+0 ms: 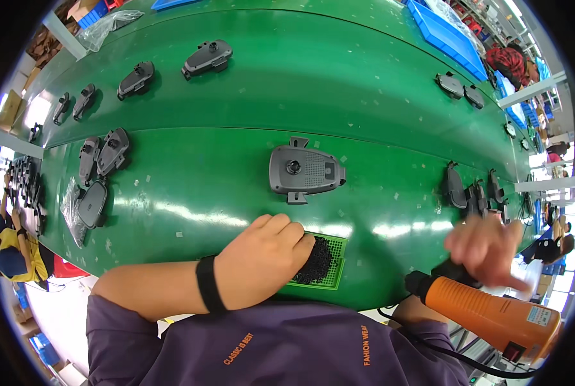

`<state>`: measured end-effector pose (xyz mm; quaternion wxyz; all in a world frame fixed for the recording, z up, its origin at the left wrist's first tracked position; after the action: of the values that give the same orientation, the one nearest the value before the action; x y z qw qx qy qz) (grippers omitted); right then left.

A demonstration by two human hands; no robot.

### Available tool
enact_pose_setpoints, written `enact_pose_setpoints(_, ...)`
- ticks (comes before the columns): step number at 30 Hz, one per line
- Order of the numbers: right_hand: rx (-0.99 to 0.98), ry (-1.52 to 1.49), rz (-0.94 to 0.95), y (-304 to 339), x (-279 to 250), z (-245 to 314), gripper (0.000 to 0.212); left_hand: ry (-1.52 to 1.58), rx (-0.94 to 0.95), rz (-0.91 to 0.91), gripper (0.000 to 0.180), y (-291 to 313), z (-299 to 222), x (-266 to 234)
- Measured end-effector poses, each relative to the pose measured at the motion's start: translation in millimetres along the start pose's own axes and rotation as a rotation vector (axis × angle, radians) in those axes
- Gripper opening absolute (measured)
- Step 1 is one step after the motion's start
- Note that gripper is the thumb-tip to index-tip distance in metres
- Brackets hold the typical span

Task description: Assemble plastic components using an electric screwdriver at an assembly line station.

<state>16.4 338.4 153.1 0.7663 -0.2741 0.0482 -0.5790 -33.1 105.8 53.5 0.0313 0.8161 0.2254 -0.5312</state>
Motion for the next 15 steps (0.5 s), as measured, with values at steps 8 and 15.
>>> enact_pose_setpoints(8, 0.078, 0.259, 0.212, -7, 50, 10, 0.080, 0.109, -0.013, -0.044, 0.014, 9, 5, 12)
enact_pose_setpoints(15, -0.069, 0.106, -0.096, -21, 52, -9, 0.091, 0.232, -0.058, -0.136, 0.010, 5, 13, 4)
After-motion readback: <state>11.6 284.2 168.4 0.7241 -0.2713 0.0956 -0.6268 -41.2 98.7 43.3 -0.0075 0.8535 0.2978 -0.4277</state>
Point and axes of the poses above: each hand's wrist, its own y-axis away from the middle knuckle, its own x-axis out of the palm, z = x × y, the point moved 8 cm from there along -y, towards the middle knuckle, and after that the axes turned 5 degrees about -y, right-handed, at the moved point
